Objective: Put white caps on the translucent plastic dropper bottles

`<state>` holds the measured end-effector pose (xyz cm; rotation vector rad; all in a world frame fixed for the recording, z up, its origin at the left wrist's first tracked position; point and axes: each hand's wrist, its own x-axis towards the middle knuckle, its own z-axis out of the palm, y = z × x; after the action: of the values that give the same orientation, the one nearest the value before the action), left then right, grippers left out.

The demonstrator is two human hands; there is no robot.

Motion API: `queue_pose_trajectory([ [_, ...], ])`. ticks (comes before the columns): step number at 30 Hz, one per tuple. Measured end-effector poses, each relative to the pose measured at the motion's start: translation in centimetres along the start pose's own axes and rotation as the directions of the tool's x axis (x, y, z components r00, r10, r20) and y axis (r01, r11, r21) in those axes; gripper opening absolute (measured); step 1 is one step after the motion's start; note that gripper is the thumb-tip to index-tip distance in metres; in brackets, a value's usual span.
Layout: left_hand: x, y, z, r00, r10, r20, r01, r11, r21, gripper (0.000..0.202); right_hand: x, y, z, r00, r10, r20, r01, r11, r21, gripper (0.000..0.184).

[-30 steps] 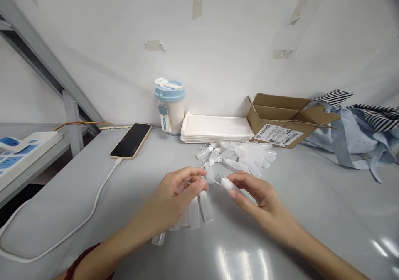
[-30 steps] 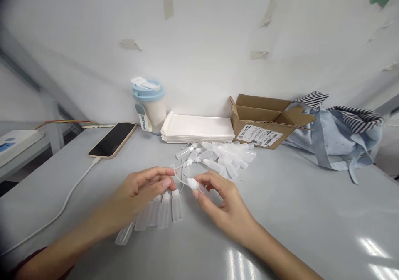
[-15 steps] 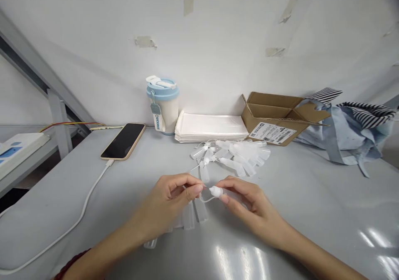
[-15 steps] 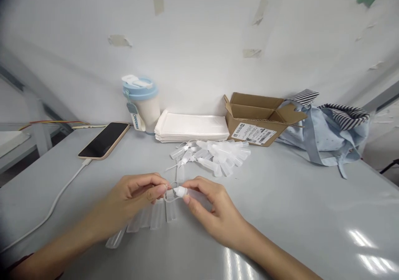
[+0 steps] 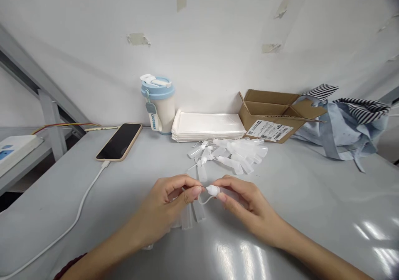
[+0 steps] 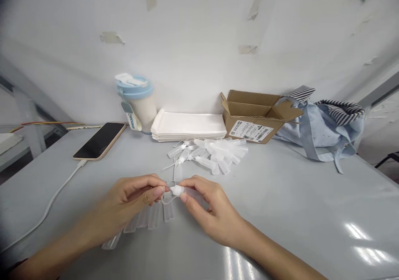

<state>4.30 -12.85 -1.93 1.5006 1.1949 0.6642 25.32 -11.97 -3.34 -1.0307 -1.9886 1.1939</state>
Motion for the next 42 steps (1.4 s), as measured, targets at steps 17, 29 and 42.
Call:
queue_pose_trajectory([
  [17, 0.0, 0.0, 0.0, 0.999, 0.048, -0.015, -0.046, 0.993, 0.106, 0.028, -0.2, -0.2, -0.1, 1.000, -0.014, -0.002, 0.014, 0.998, -0.058, 0.019],
  [29, -0.2, -0.8, 0.3, 0.968, 0.236, 0.079, -0.248, 0.892, 0.378, 0.025, -0.3, 0.0, 0.1, 0.997, -0.066, 0.042, 0.071, 0.987, -0.147, 0.019],
  [42, -0.1, 0.2, 0.1, 0.978, 0.200, 0.055, -0.205, 0.895, 0.396, 0.020, -0.2, -0.2, 0.1, 0.997, -0.065, 0.030, 0.068, 0.992, -0.105, 0.020],
])
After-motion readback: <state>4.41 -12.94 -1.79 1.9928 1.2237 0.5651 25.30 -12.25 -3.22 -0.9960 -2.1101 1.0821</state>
